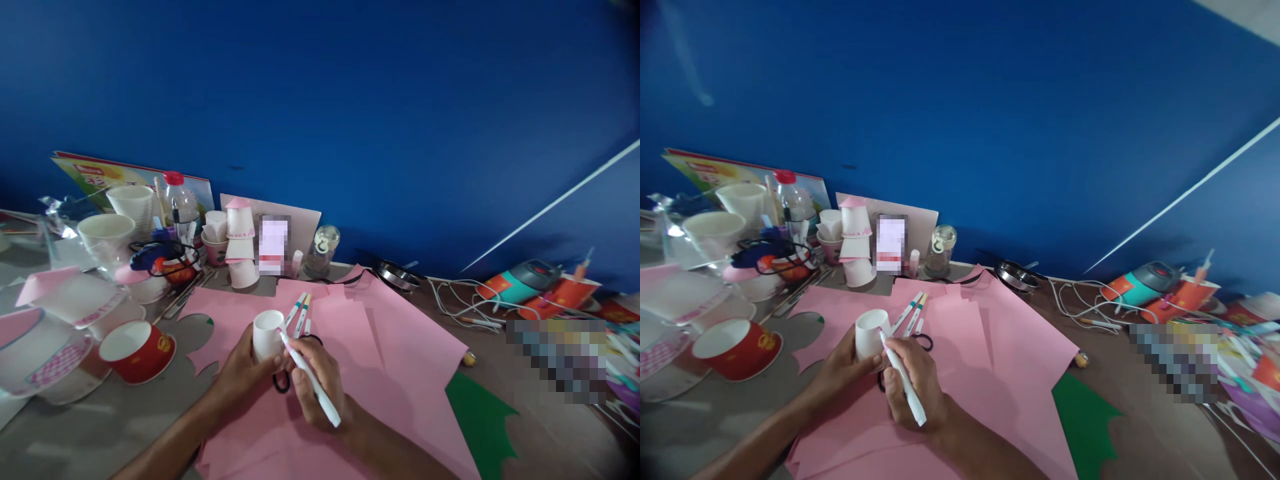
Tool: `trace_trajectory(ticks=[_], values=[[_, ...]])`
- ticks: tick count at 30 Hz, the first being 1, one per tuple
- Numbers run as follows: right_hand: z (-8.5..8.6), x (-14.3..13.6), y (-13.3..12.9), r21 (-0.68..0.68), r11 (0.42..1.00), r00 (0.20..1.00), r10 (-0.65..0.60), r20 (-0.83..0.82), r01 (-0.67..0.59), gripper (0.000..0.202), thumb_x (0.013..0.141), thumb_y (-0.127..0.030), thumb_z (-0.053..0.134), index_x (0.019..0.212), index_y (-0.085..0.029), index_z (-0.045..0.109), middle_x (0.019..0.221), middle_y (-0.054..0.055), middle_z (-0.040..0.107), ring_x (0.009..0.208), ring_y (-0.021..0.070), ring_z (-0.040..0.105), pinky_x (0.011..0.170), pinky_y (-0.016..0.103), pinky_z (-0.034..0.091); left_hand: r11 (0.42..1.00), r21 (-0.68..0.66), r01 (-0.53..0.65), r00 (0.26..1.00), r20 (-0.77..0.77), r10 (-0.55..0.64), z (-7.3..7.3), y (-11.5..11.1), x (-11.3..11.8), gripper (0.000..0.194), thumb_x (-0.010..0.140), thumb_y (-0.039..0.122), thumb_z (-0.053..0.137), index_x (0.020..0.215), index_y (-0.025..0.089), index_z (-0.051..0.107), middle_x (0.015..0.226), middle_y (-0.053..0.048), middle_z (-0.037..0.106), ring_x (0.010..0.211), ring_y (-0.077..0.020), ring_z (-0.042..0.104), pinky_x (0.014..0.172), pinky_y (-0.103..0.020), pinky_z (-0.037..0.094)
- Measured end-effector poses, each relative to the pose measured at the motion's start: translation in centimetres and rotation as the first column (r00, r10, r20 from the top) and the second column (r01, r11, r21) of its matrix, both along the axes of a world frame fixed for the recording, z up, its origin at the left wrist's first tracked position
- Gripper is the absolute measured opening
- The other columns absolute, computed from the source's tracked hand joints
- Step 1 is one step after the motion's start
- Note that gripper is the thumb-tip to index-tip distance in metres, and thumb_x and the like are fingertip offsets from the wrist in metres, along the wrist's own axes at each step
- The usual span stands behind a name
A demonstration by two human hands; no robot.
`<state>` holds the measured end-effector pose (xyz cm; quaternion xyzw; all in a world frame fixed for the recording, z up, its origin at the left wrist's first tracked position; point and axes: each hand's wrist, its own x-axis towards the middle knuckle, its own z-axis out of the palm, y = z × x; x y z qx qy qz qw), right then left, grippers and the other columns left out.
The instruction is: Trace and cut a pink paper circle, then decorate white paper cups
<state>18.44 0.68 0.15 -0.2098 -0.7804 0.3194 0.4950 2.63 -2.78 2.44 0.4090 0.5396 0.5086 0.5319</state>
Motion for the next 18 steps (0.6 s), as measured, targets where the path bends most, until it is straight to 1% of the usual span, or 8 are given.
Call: trace_trajectory(ticks=[3, 9, 14, 18], values=[[-0.16, 0.08, 0.08, -0.032, 0.999, 1.0, -0.005, -0.007, 0.005, 0.035, 0.096, -0.034, 0.043, 0.126, -0.017, 0.053, 0.1, 0.013, 0.064, 0.09, 0.0246, 0.067, 0.078, 0.041, 0.058, 1.0, 0.0, 0.021, 0.999, 0.026, -0.021, -0.23, 0.06, -0.08, 0.049, 0.072, 0.048, 0.073, 0.107, 0.019, 0.055, 0.08, -0.003, 0.069, 0.068, -0.0209, 0.065, 0.063, -0.032, 0.051], [0.12, 0.17, 0.21, -0.065, 0.997, 1.0, -0.03, 0.007, 0.031, 0.036, 0.096, -0.037, 0.043, 0.124, -0.017, 0.055, 0.097, 0.011, 0.065, 0.087, 0.0232, 0.067, 0.077, 0.038, 0.058, 0.998, 0.023, 0.054, 0.993, 0.103, -0.056, -0.68, 0.13, -0.23, 0.052, 0.074, 0.045, 0.073, 0.114, 0.019, 0.05, 0.082, -0.002, 0.07, 0.069, -0.0201, 0.065, 0.066, -0.033, 0.051], [-0.36, 0.15, 0.26, -0.086, 0.993, 0.997, -0.074, 0.019, 0.075, 0.037, 0.097, -0.039, 0.044, 0.125, -0.017, 0.056, 0.097, 0.012, 0.066, 0.087, 0.0239, 0.067, 0.075, 0.038, 0.058, 0.999, 0.014, 0.051, 0.994, 0.098, -0.052, -0.59, 0.04, -0.34, 0.051, 0.074, 0.045, 0.072, 0.113, 0.019, 0.051, 0.084, -0.003, 0.07, 0.071, -0.0206, 0.065, 0.067, -0.033, 0.052], [-0.86, 0.11, 0.28, -0.122, 0.99, 0.997, -0.072, 0.017, 0.074, 0.038, 0.097, -0.04, 0.044, 0.126, -0.018, 0.055, 0.099, 0.012, 0.066, 0.089, 0.025, 0.068, 0.076, 0.039, 0.058, 0.999, 0.02, 0.047, 0.997, 0.064, -0.048, -0.76, 0.03, -0.48, 0.05, 0.075, 0.045, 0.072, 0.112, 0.019, 0.052, 0.082, -0.003, 0.07, 0.071, -0.0215, 0.066, 0.067, -0.034, 0.052]])
